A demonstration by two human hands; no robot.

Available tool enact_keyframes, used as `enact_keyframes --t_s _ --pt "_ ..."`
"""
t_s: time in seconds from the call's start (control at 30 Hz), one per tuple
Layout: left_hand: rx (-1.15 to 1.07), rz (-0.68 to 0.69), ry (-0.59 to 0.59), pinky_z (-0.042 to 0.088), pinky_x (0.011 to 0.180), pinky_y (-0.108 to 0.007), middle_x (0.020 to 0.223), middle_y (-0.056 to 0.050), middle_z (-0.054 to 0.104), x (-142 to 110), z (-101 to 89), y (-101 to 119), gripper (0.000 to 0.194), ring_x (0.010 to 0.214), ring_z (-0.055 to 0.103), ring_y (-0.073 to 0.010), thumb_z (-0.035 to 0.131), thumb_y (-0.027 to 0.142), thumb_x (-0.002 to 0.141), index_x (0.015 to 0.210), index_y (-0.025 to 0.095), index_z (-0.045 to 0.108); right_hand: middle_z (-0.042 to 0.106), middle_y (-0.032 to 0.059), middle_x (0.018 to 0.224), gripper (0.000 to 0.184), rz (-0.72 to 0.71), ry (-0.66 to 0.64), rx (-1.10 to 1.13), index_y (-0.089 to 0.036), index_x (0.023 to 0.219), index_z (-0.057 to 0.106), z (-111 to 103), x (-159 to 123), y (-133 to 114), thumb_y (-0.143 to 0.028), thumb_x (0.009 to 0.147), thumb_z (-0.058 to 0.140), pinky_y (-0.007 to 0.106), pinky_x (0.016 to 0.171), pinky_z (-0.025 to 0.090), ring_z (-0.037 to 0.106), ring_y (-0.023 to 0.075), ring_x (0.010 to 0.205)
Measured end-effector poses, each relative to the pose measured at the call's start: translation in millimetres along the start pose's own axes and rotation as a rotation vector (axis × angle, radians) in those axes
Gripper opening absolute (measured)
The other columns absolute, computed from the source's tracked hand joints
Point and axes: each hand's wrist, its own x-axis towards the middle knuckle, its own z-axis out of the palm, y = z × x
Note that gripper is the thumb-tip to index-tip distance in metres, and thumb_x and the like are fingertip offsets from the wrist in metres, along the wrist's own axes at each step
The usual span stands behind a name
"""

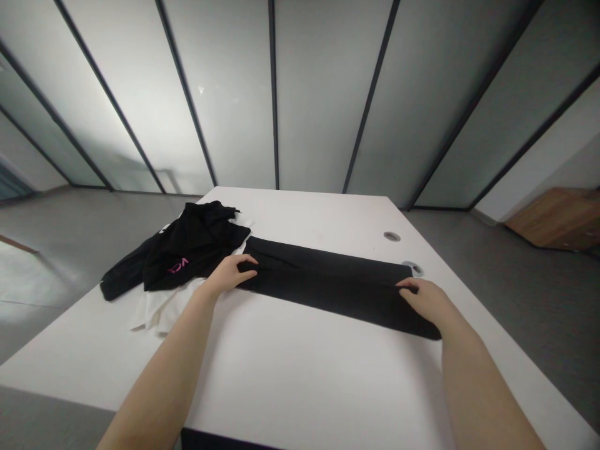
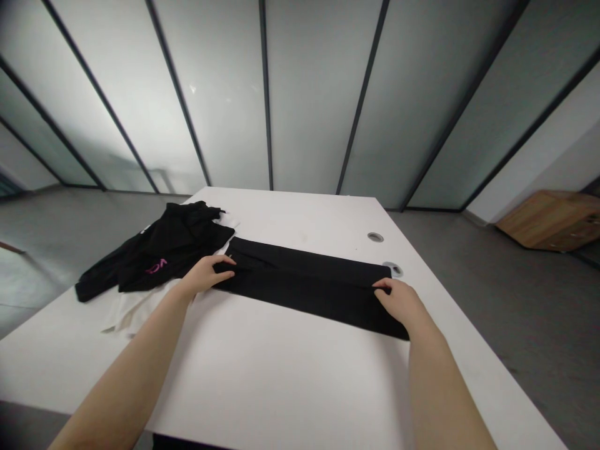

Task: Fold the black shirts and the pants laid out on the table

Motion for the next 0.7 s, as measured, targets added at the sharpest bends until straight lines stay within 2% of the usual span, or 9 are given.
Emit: enact_keyframes --t_s 0.07,0.1,0.2,0.27,0.33,0.4,0.53,0.63,0.7 --pt "-0.099 -0.021 -0.064 0.056 0.085 -0.034 0.098 -0.004 0.080 -4 -11.3 4 0.029 0.094 0.073 -0.0261 0.079 0.046 0.077 0.094 0.023 0.079 0.075 0.0051 0.083 0.018 -0.032 0.009 0.080 -0.025 0.079 0.072 -14 -8 -9 -0.032 0.075 0.056 0.037 0.079 0.053 0.069 0.0270 0.082" --pt "-0.145 -0.039 -0.148 0.056 0.081 -0.033 0.092 -0.005 0.079 -7 -17.3 5 0.029 0.089 0.072 -0.0251 0.081 0.047 0.074 0.090 0.023 0.080 0.073 0.0038 0.080 0.017 -0.066 -0.029 0.130 -0.025 0.077 0.070 -22 -13 -13 -0.034 0.075 0.056 0.036 0.077 0.052 0.067 0.0260 0.079" --pt "-0.252 -0.125 -0.482 0.053 0.068 -0.031 0.074 -0.005 0.074 -13 -31.1 8 0.033 0.072 0.069 -0.0221 0.080 0.053 0.072 0.081 0.021 0.080 0.071 0.0030 0.077 0.022 -0.159 -0.314 0.252 -0.025 0.074 0.067 -40 -30 -23 -0.044 0.078 0.059 0.033 0.071 0.050 0.064 0.0243 0.076" --pt "-0.258 -0.176 -0.579 0.050 0.062 -0.030 0.064 -0.004 0.070 -15 -32.7 10 0.041 0.063 0.065 -0.0199 0.074 0.062 0.077 0.077 0.021 0.079 0.072 0.0061 0.078 0.039 -0.123 -0.455 0.232 -0.024 0.071 0.069 -45 -37 -27 -0.059 0.084 0.058 0.033 0.068 0.050 0.064 0.0249 0.075" --pt "-0.224 -0.192 -0.560 0.046 0.058 -0.029 0.058 -0.003 0.065 -13 -27.8 13 0.048 0.057 0.061 -0.0178 0.068 0.068 0.082 0.072 0.021 0.077 0.072 0.0095 0.075 0.058 -0.022 -0.451 0.140 -0.023 0.067 0.069 -44 -39 -30 -0.072 0.091 0.048 0.035 0.065 0.050 0.064 0.0258 0.071" --pt "-0.191 -0.175 -0.521 0.043 0.055 -0.028 0.057 -0.002 0.063 -10 -18.1 18 0.051 0.056 0.059 -0.0168 0.068 0.069 0.083 0.068 0.021 0.073 0.071 0.0103 0.072 0.065 0.038 -0.385 0.058 -0.023 0.067 0.068 -39 -36 -31 -0.077 0.093 0.042 0.035 0.062 0.049 0.064 0.0263 0.068" --pt "-0.121 -0.083 -0.478 0.040 0.054 -0.027 0.062 -0.001 0.065 -5 7.2 35 0.042 0.058 0.060 -0.0163 0.073 0.062 0.084 0.071 0.022 0.071 0.073 0.0067 0.078 0.050 -0.077 -0.323 0.030 -0.025 0.074 0.065 -26 -33 -45 -0.068 0.095 0.051 0.033 0.064 0.049 0.066 0.0252 0.072" --pt "-0.014 -0.015 -0.512 0.038 0.055 -0.027 0.067 0.001 0.066 -7 24.8 50 0.032 0.061 0.060 -0.0166 0.079 0.053 0.078 0.075 0.023 0.070 0.073 0.0043 0.084 0.034 -0.170 -0.436 0.089 -0.026 0.092 0.070 -15 -42 -69 -0.058 0.094 0.060 0.031 0.066 0.048 0.065 0.0228 0.075" --pt "0.116 0.025 -0.518 0.037 0.055 -0.028 0.071 0.001 0.068 -11 33.9 58 0.031 0.063 0.060 -0.0176 0.085 0.050 0.071 0.078 0.024 0.069 0.072 0.0035 0.086 0.031 -0.203 -0.525 0.121 -0.026 0.103 0.071 -6 -52 -86 -0.053 0.087 0.071 0.030 0.067 0.048 0.065 0.0221 0.076"
